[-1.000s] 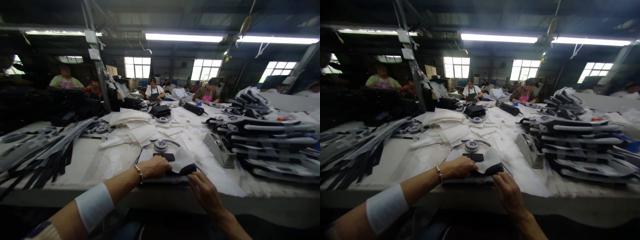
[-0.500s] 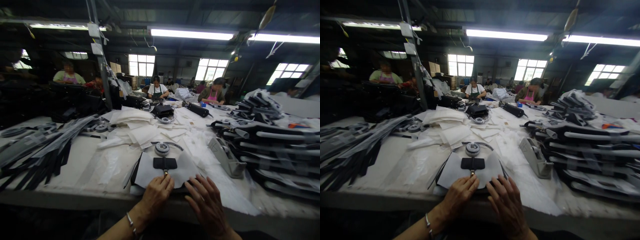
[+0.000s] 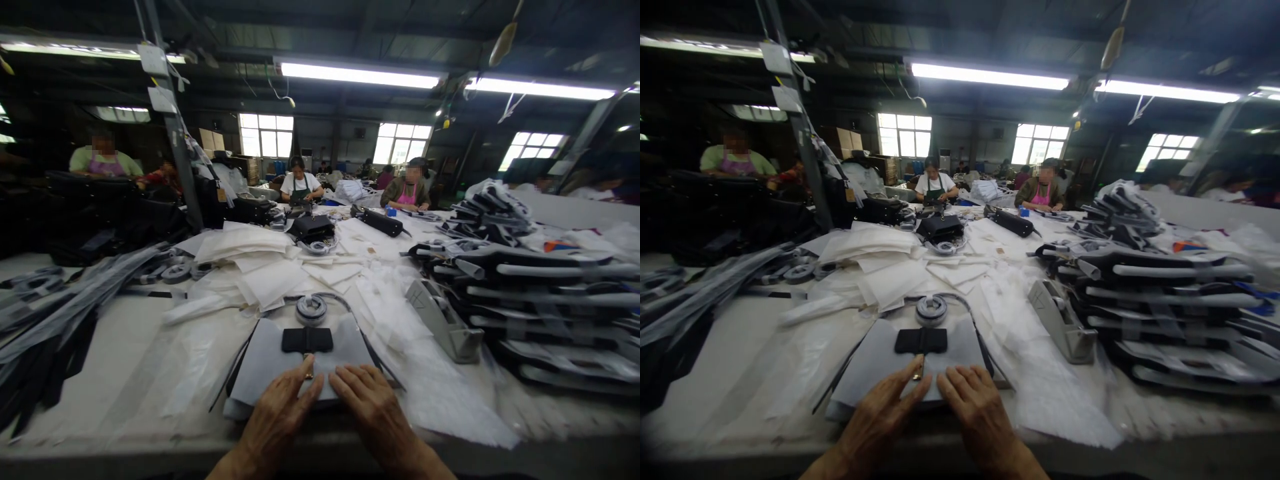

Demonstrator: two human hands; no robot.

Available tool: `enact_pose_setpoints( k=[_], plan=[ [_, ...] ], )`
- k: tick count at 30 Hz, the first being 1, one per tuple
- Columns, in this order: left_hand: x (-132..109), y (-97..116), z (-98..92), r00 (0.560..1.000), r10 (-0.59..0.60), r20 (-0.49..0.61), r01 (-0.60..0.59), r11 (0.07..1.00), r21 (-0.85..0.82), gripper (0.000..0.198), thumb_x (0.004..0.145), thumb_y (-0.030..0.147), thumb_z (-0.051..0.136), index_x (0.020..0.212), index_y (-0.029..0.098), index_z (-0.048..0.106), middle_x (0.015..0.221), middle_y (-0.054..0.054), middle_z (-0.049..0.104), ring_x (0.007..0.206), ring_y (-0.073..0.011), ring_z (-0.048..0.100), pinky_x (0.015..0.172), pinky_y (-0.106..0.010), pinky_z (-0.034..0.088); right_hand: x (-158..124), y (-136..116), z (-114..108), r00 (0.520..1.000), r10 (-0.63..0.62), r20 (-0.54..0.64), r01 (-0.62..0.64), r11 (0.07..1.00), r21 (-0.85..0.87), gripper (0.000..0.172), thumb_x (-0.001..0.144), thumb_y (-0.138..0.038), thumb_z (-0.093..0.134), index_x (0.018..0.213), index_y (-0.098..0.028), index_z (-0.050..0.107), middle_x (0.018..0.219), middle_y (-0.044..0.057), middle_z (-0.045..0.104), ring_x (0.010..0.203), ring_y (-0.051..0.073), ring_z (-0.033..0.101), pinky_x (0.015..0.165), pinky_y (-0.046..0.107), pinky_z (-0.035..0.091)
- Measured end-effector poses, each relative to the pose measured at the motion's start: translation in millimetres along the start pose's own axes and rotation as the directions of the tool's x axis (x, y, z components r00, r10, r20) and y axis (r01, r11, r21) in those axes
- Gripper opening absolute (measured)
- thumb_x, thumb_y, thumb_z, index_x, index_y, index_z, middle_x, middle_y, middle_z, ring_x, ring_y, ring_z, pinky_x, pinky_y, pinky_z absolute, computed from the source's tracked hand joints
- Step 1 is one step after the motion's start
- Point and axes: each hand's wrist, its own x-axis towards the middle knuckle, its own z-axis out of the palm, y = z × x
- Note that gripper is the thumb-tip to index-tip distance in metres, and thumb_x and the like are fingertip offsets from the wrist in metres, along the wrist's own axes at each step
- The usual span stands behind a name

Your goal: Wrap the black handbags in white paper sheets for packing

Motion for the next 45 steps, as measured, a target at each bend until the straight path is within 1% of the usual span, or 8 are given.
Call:
enact_pose_setpoints(
  k=[5, 11, 23, 29, 32, 36, 41, 45],
  plan=[
    [-13.5, 3.3, 15.1, 1.000, -0.006, 0.011, 0.005, 0.999, 0.036, 0.051, 0.101, 0.012, 0.026, 0.144, 0.025, 0.049, 0.132, -0.005, 0.065, 0.119, -0.0189, 0.060, 0.101, -0.032, 0.050, 0.8, 11.1, -7.1, 0.989, -0.027, 0.144, 0.011, 0.994, 0.109, 0.033, 0.102, -0.018, 0.038, 0.126, -0.019, 0.061, 0.113, 0.008, 0.073, 0.096, 0.022, 0.067, 0.082, 0.035, 0.049],
    [-19.6, 5.5, 26.2, 0.999, -0.024, -0.024, 0.026, 0.998, 0.058, 0.051, 0.097, 0.009, 0.034, 0.140, 0.027, 0.054, 0.133, -0.002, 0.065, 0.120, -0.0200, 0.060, 0.101, -0.032, 0.049, -2.5, 8.1, 2.8, 0.999, 0.029, 0.040, -0.033, 0.996, 0.082, 0.035, 0.101, -0.018, 0.035, 0.119, -0.019, 0.064, 0.108, 0.009, 0.074, 0.094, 0.022, 0.068, 0.080, 0.036, 0.049],
    [-11.5, 11.2, 12.6, 0.998, 0.057, -0.006, -0.056, 0.993, 0.100, 0.044, 0.100, 0.017, 0.035, 0.141, 0.022, 0.053, 0.147, -0.005, 0.053, 0.138, -0.0252, 0.045, 0.111, -0.040, 0.040, -20.2, 3.2, 15.2, 0.997, 0.033, -0.075, -0.032, 0.999, 0.018, 0.035, 0.101, -0.015, 0.038, 0.119, -0.021, 0.067, 0.112, 0.007, 0.075, 0.105, 0.022, 0.068, 0.090, 0.042, 0.051],
    [3.2, 32.2, 17.2, 0.987, 0.062, 0.147, -0.096, 0.968, 0.234, 0.040, 0.097, 0.015, 0.039, 0.128, 0.006, 0.061, 0.125, -0.019, 0.066, 0.116, -0.0302, 0.063, 0.095, -0.043, 0.052, -7.0, 6.6, -0.9, 0.994, 0.084, 0.065, -0.094, 0.980, 0.177, 0.041, 0.091, -0.009, 0.044, 0.123, -0.022, 0.067, 0.115, 0.008, 0.074, 0.109, 0.021, 0.067, 0.091, 0.040, 0.055],
    [11.3, 41.6, 20.7, 0.973, 0.048, 0.226, -0.113, 0.953, 0.283, 0.039, 0.093, 0.016, 0.047, 0.127, 0.002, 0.061, 0.120, -0.026, 0.067, 0.112, -0.0362, 0.065, 0.088, -0.047, 0.055, -2.5, 10.6, -22.3, 0.974, 0.220, 0.043, -0.223, 0.931, 0.288, 0.034, 0.092, -0.013, 0.051, 0.120, -0.022, 0.067, 0.114, 0.008, 0.073, 0.105, 0.021, 0.069, 0.090, 0.037, 0.057],
    [17.9, 41.4, 17.4, 0.962, 0.056, 0.267, -0.137, 0.945, 0.296, 0.047, 0.090, 0.013, 0.054, 0.135, 0.002, 0.055, 0.117, -0.028, 0.067, 0.110, -0.0377, 0.066, 0.083, -0.045, 0.056, -23.9, -1.6, -45.5, 0.861, 0.475, -0.182, -0.413, 0.862, 0.294, 0.016, 0.095, -0.017, 0.057, 0.104, -0.023, 0.069, 0.094, 0.005, 0.073, 0.089, 0.020, 0.071, 0.080, 0.031, 0.059],
    [20.5, 36.3, 11.7, 0.961, 0.076, 0.267, -0.149, 0.953, 0.263, 0.050, 0.090, 0.011, 0.056, 0.140, 0.009, 0.051, 0.110, -0.026, 0.069, 0.105, -0.0364, 0.068, 0.076, -0.042, 0.058, -61.8, -33.1, -30.8, 0.943, 0.334, 0.013, -0.334, 0.941, 0.057, 0.024, 0.094, -0.023, 0.057, 0.116, -0.021, 0.066, 0.103, 0.009, 0.072, 0.095, 0.027, 0.069, 0.078, 0.038, 0.059],
    [20.9, 30.2, 9.7, 0.959, 0.100, 0.266, -0.153, 0.971, 0.184, 0.046, 0.092, 0.010, 0.053, 0.138, 0.016, 0.053, 0.128, -0.017, 0.063, 0.116, -0.0327, 0.063, 0.081, -0.042, 0.057, -69.4, -37.0, -19.9, 0.965, 0.263, -0.020, -0.263, 0.965, 0.009, 0.022, 0.094, -0.015, 0.051, 0.105, -0.022, 0.068, 0.092, 0.007, 0.071, 0.087, 0.024, 0.067, 0.073, 0.037, 0.056]
  ],
)
